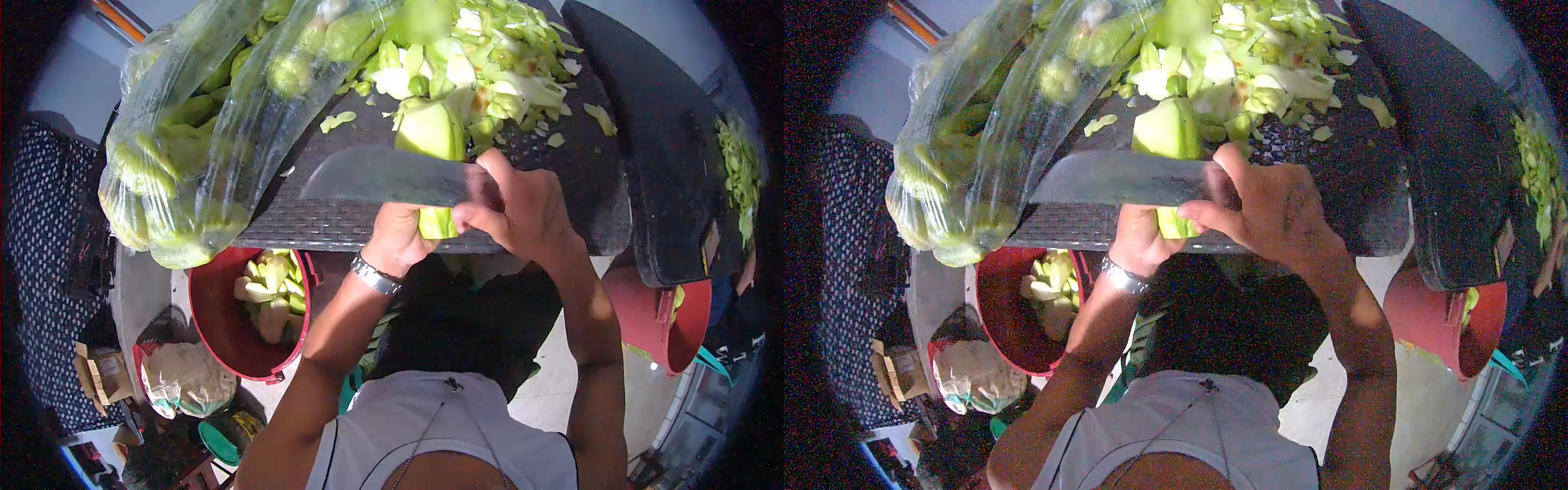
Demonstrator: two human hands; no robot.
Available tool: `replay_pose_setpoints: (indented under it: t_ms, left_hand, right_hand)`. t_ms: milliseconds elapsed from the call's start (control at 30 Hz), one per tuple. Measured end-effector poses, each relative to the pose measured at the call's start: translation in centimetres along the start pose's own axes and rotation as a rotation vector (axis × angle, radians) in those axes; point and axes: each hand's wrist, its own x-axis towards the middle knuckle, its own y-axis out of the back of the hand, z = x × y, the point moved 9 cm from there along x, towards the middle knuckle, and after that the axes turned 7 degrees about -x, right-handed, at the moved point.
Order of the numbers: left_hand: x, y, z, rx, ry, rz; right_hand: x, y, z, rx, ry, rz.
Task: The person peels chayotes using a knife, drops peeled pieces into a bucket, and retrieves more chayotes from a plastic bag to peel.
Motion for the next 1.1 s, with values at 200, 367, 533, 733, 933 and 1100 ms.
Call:
replay_pose_setpoints:
  t_ms: [200,367,533,733,933,1100]
  left_hand:
    - [-0.9,-0.4,-1.9,-0.152,0.125,0.058]
    - [-1.3,-3.1,-1.7,-0.058,0.170,-0.002]
    - [-0.3,-0.5,-2.5,-0.132,0.079,0.204]
    - [-1.1,-2.6,-2.4,-0.170,0.199,-0.001]
    - [-1.6,-2.1,-2.0,-0.205,0.169,0.028]
    - [-2.1,-2.4,-1.8,-0.153,0.220,0.002]
  right_hand:
    - [0.4,1.0,2.8,-0.191,0.021,0.124]
    - [-0.1,2.4,5.1,-0.071,-0.109,0.142]
    - [-0.7,0.6,0.9,-0.061,0.067,0.050]
    - [0.0,1.4,5.1,-0.176,0.034,0.148]
    - [-0.7,1.1,3.9,-0.221,0.033,0.169]
    - [1.2,3.3,9.7,-0.236,-0.125,0.242]
